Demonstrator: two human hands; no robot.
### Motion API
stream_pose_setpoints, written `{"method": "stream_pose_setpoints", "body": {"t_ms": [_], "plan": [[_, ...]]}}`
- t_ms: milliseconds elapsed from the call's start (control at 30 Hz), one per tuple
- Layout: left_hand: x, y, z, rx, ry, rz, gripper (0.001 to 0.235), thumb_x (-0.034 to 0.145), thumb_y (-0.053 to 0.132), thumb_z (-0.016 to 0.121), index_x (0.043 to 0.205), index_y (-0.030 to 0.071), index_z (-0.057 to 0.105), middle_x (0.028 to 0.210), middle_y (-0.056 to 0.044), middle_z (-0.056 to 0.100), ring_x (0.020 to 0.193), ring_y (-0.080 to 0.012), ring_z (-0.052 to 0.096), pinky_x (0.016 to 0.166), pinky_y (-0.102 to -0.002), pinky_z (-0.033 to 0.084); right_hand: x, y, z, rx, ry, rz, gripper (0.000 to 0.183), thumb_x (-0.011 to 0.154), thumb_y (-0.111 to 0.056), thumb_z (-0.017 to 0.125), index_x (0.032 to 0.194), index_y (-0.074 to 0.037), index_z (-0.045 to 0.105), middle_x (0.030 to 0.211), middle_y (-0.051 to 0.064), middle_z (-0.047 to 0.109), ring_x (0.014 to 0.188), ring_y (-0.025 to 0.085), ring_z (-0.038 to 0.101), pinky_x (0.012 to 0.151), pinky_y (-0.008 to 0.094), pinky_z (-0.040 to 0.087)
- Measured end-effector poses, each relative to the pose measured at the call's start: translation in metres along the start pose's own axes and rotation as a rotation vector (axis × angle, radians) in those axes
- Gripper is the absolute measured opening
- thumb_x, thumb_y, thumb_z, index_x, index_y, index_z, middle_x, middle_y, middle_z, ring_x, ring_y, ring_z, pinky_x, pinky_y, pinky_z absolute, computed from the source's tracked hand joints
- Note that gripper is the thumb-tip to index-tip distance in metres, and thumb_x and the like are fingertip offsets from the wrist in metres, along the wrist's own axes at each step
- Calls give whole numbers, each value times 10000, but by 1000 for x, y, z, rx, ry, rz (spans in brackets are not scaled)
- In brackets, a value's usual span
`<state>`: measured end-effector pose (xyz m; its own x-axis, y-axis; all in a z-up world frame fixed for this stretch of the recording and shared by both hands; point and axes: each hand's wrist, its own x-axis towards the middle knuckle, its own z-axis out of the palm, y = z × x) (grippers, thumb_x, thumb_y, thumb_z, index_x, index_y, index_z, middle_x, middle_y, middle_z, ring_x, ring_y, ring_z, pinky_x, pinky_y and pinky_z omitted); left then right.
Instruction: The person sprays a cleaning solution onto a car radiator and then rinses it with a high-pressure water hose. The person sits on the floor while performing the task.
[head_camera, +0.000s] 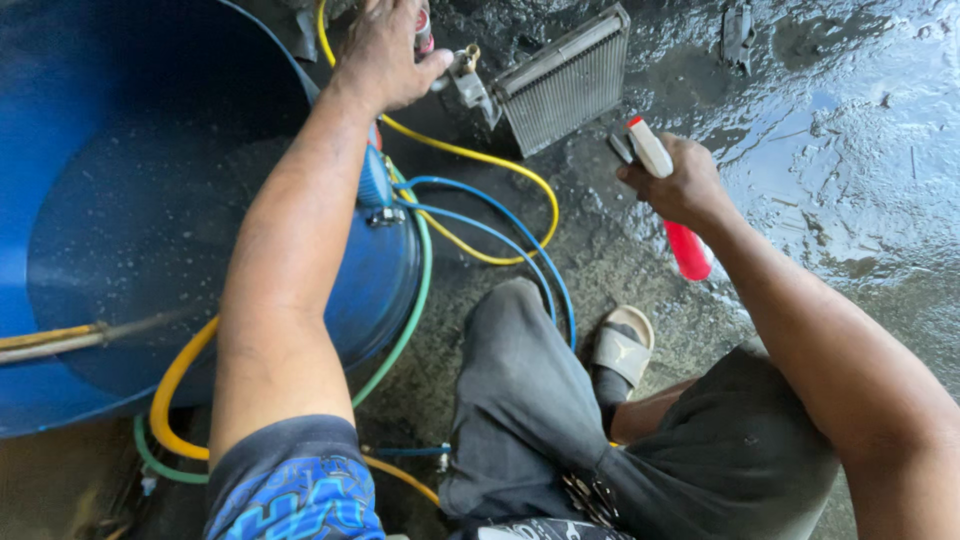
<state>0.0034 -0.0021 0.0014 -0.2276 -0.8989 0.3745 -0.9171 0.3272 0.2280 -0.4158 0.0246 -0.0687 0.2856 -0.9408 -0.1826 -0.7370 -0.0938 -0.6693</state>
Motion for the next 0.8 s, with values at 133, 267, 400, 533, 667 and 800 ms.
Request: {"method": "stream_pose_setpoints", "body": {"t_ms": [133,267,400,533,667,800], "plan": [[-1,-1,-2,6,0,0,639,893,326,876,1339,35,523,1304,-256,615,1264,-448,538,1053,-515,440,1,1,-7,95,26,36,326,911,-281,809,955,-10,634,811,146,709,706,241,713,660,410,552],[0,0,-4,6,-15,-21,637,886,327,872,1333,35,525,1304,-252,613,1271,-446,529,1054,-513,436,4,6,-9,107,33,58,267,927,-223,798,961,-16,632,768,130,711,663,196,702,621,383,537],[1,0,-7,6,-35,-37,625,895,335,863,1324,34,523,1315,-249,610,1286,-439,528,1064,-510,440,9,10,-7,189,59,-5,268,913,-197,814,960,-14,624,791,96,707,677,168,695,612,353,545],[1,2,-10,-1,-59,-71,660,895,347,854,1361,30,510,1328,-256,603,1287,-444,526,1063,-514,439,11,12,-7,257,61,30,238,946,-202,789,961,-16,641,810,79,711,697,168,702,624,345,554],[2,3,-11,6,-57,-89,674,876,340,852,1359,23,505,1322,-272,591,1258,-468,523,1015,-525,440,11,14,-7,272,-9,-72,245,913,-179,788,977,-20,613,812,70,702,692,162,704,624,335,548],[1,2,-8,-8,-100,-175,577,963,301,810,1389,54,510,1357,-255,592,1289,-451,529,1065,-523,438,9,20,-3,336,-33,35,256,917,-181,810,946,14,646,802,96,691,683,183,668,634,353,543]]}}
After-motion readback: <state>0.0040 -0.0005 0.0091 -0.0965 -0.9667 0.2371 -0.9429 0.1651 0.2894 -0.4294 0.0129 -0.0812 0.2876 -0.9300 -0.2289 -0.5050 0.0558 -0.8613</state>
